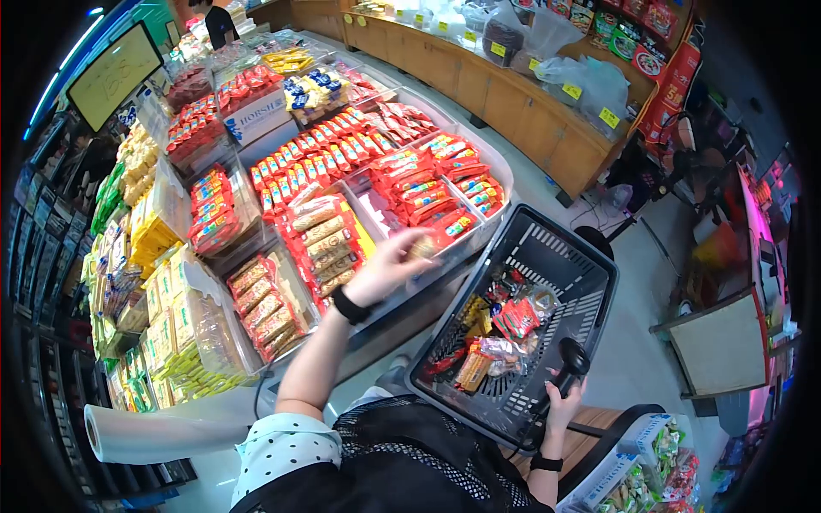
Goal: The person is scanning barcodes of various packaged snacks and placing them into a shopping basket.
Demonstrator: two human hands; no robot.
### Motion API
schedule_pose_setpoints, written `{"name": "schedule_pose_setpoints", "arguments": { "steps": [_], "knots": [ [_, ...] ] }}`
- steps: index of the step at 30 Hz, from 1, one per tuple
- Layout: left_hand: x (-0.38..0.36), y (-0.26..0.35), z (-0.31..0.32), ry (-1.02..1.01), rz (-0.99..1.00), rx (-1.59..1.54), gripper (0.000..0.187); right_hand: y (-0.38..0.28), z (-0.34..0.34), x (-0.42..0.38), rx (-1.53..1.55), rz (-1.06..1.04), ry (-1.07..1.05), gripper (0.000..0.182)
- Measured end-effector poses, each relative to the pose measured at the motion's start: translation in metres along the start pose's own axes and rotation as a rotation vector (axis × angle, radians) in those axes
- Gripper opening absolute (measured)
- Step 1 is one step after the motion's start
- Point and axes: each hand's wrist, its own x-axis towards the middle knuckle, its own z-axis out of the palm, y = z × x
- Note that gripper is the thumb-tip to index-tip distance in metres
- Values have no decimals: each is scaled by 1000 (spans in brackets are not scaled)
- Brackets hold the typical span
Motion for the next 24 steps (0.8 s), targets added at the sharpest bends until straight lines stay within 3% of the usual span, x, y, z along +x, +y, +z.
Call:
{"name": "schedule_pose_setpoints", "arguments": {
  "steps": [4,6,7,9,11,14,17,18,21,22,24],
  "knots": [
    [-4,-2,-90,245,-193,635,44,9,0,-6,99,44,11,21],
    [-1,-34,-129,309,-49,712,47,7,-1,-5,87,52,-4,21],
    [2,-37,-140,314,-138,719,46,5,0,-5,124,75,2,22],
    [-2,-55,-160,327,-79,805,45,10,1,-9,158,101,12,22],
    [-6,-73,-174,317,-39,876,45,27,2,-16,-99,-95,-13,29],
    [-10,-79,-174,285,-107,811,46,24,5,-18,169,57,-22,32],
    [-8,-42,-149,506,-29,1072,48,5,6,-8,181,109,52,20],
    [-8,-26,-140,527,-104,1035,46,4,7,-3,179,113,55,20],
    [-2,-3,-115,552,38,772,38,7,5,1,171,104,6,20],
    [0,14,-96,500,115,694,31,18,1,-1,-55,-12,-21,23],
    [7,30,-61,428,158,583,25,4,4,4,31,50,-7,20]
  ]
}}
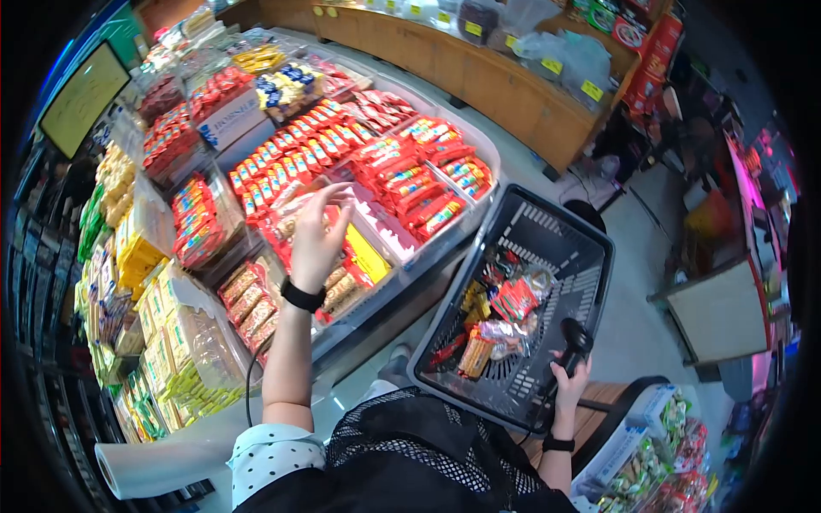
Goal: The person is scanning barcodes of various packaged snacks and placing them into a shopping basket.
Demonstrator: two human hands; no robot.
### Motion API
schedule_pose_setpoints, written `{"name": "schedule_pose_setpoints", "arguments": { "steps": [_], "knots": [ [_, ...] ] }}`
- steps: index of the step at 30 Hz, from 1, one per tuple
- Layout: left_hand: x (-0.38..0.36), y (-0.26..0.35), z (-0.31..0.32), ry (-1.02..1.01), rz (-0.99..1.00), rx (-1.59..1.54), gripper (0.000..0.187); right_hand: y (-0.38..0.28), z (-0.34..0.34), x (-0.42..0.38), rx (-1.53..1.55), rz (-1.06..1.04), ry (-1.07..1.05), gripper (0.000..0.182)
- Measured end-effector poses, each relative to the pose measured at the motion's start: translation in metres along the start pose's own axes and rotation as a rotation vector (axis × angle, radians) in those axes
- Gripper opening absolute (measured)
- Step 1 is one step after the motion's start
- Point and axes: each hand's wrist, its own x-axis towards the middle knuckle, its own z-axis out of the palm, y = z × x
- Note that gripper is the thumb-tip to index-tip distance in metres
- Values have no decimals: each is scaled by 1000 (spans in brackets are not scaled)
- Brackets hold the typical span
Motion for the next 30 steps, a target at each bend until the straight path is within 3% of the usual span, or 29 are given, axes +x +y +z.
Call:
{"name": "schedule_pose_setpoints", "arguments": {
  "steps": [3,5,6,8,9,12,14,18,21,24,27,30],
  "knots": [
    [-16,44,57,-198,16,-336,24,2,1,4,-38,-20,4,21],
    [-37,63,104,-469,-83,-537,30,2,1,7,-34,-20,1,22],
    [-50,63,129,-688,-199,-534,35,2,-1,7,-33,-17,-5,22],
    [-84,61,185,-864,-174,-141,52,11,-2,7,-55,-22,6,23],
    [-95,70,202,-891,-176,-36,55,11,-2,7,-16,0,11,23],
    [-144,63,255,-856,-169,274,35,11,-2,8,48,51,21,24],
    [-175,31,285,-934,-233,348,35,13,-4,9,128,63,18,24],
    [-192,3,288,-1047,-445,561,28,13,-7,12,77,36,8,25],
    [-199,-6,287,-1135,-434,517,29,4,-6,14,18,-30,17,26],
    [-213,-18,299,-1182,-288,526,35,7,-7,16,-15,-82,14,26],
    [-214,-11,300,-963,26,366,45,9,-10,18,-26,-87,17,27],
    [-211,-11,301,-875,204,267,45,11,-11,19,-33,-110,10,27]
  ]
}}
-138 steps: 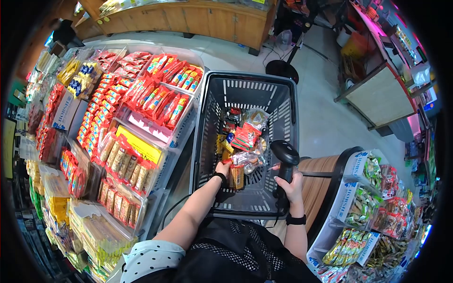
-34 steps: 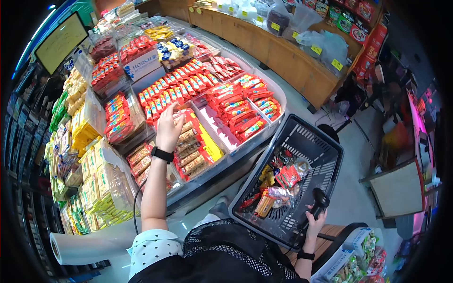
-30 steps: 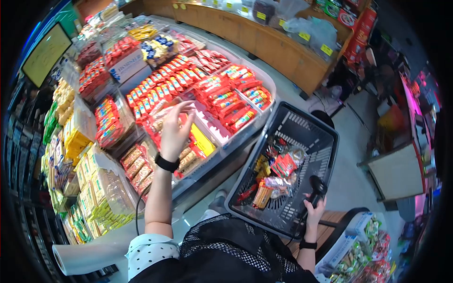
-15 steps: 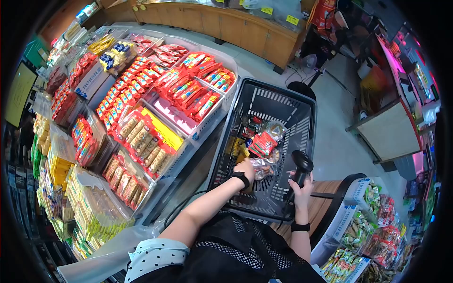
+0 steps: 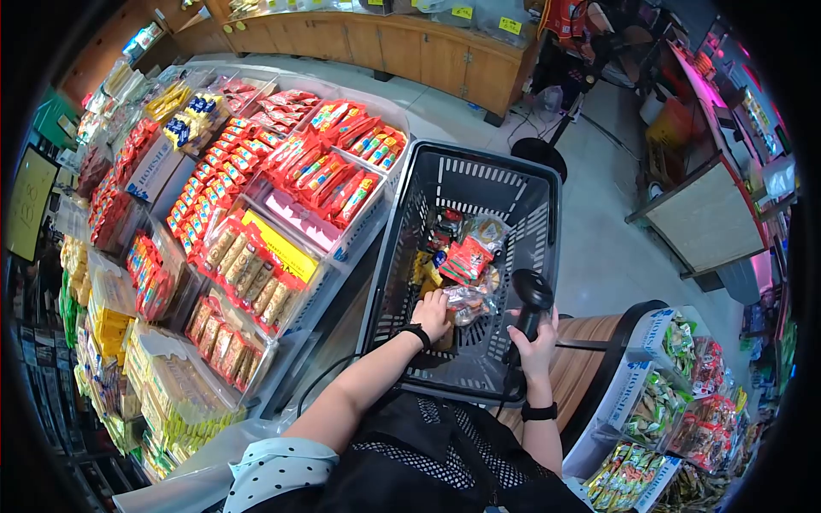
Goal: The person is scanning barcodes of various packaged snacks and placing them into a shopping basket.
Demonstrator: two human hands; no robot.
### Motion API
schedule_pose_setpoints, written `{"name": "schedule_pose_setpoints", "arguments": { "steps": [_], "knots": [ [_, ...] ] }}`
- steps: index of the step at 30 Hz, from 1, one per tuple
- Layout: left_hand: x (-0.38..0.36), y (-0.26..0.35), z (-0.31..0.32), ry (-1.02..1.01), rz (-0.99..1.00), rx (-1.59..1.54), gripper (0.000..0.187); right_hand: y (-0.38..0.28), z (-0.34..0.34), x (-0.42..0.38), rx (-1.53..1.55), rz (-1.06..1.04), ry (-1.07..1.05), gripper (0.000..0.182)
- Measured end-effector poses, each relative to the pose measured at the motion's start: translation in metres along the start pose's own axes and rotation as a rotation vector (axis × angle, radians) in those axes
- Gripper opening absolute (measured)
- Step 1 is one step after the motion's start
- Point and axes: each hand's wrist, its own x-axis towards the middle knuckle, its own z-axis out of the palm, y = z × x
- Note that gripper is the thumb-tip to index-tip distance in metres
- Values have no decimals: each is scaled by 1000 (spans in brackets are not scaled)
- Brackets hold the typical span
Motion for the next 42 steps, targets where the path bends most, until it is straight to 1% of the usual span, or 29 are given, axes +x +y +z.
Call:
{"name": "schedule_pose_setpoints", "arguments": {
  "steps": [1,3,6,7,8,10,14,16,17,18,20,21,22,24,25,26,28,30,32,33,35,36,39,40,42],
  "knots": [
    [0,-2,3,0,2,0,45,0,1,0,3,7,-14,28],
    [-1,-5,7,-113,36,108,44,0,1,0,4,14,-26,28],
    [3,-8,7,-123,13,66,42,2,2,0,-11,13,-27,30],
    [5,-9,10,-136,11,74,47,2,1,1,-16,11,-27,30],
    [5,-10,12,-137,12,73,47,3,1,2,-21,10,-29,31],
    [3,-9,13,-211,44,24,43,3,2,2,-22,15,-35,31],
    [-1,-11,13,-227,32,-67,37,5,2,0,-45,0,-52,32],
    [7,-16,9,-216,-36,-167,34,4,2,0,-56,2,-52,32],
    [10,-16,7,-135,-100,-258,32,4,3,0,-65,9,-56,32],
    [16,-10,-9,-170,-233,-379,31,3,3,0,-67,5,-53,32],
    [20,-12,-11,-10,-376,-685,33,3,2,-1,-48,-19,-35,31],
    [22,-9,-16,192,-337,-793,35,1,2,-1,-37,-4,-37,30],
    [24,-8,-23,121,-463,-941,29,3,1,-1,-38,-12,-34,30],
    [27,-9,-31,171,-500,-1508,28,7,1,-2,-44,-28,-52,32],
    [28,-10,-33,153,-544,-1539,35,6,0,-3,-45,-35,-49,32],
    [28,-13,-36,157,-536,-1540,35,5,1,-4,-52,-47,-53,32],
    [27,-15,-43,-16,-567,-1772,42,3,1,-5,-61,-63,-63,33],
    [28,-16,-42,-31,-564,-1764,42,4,2,-5,-161,-123,-108,33],
    [28,-14,-38,22,-429,-1830,41,4,2,-4,-167,-131,-111,32],
    [28,-14,-38,20,-395,-1884,34,2,0,-4,-144,-139,-124,34],
    [28,-13,-39,8,-375,-1875,37,1,2,-4,-115,-163,-133,38],
    [28,-12,-40,-6,-359,-1863,40,5,3,-5,-116,-166,-134,38],
    [30,-7,-45,-42,-354,-1832,40,14,5,-9,-172,-206,-117,36],
    [30,-5,-47,-63,-347,-1816,40,13,3,-9,-180,-199,-145,36],
    [27,-1,-51,-41,-299,-1844,40,9,-1,-11,-185,-203,-176,35]
  ]
}}
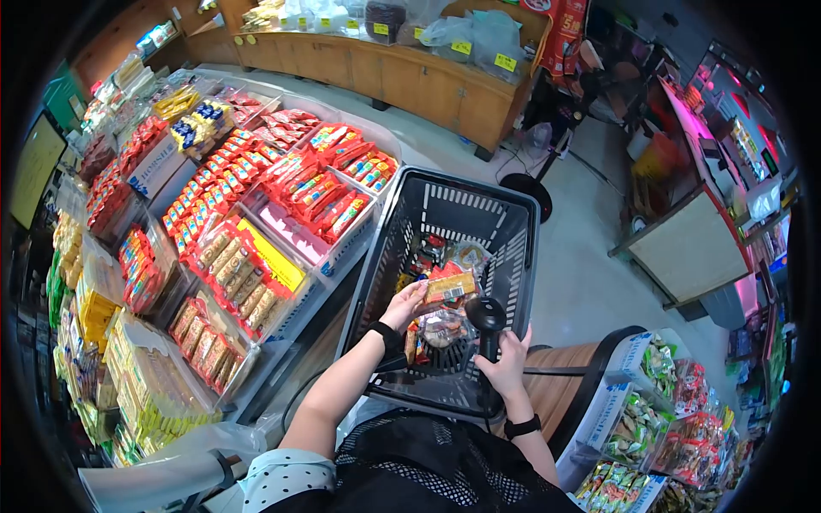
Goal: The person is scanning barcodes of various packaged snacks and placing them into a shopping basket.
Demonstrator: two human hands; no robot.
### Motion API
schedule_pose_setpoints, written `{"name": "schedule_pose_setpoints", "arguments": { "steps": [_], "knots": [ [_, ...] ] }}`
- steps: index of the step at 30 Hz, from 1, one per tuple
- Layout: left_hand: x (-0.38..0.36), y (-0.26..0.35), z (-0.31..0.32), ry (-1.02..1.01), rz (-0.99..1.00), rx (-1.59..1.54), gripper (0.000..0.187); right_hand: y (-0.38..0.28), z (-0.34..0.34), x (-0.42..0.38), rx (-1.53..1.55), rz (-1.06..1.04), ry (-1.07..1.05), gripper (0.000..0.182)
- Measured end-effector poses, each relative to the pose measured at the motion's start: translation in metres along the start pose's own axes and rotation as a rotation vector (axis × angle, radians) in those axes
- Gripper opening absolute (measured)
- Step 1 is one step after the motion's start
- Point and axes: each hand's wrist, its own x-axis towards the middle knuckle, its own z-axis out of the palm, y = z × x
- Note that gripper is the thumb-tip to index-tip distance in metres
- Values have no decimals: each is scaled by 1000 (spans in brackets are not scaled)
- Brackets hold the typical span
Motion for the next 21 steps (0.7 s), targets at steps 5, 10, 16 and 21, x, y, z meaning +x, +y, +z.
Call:
{"name": "schedule_pose_setpoints", "arguments": {
  "steps": [5,10,16,21],
  "knots": [
    [-12,12,-9,217,-35,70,39,-1,-1,-8,17,-15,6,38],
    [-21,28,-2,183,126,-70,39,-3,-1,-10,24,-10,40,37],
    [-35,44,12,125,161,-72,37,-6,-2,-16,62,9,14,26],
    [-102,106,31,255,600,52,32,-9,-10,-13,77,101,-19,25]
  ]
}}
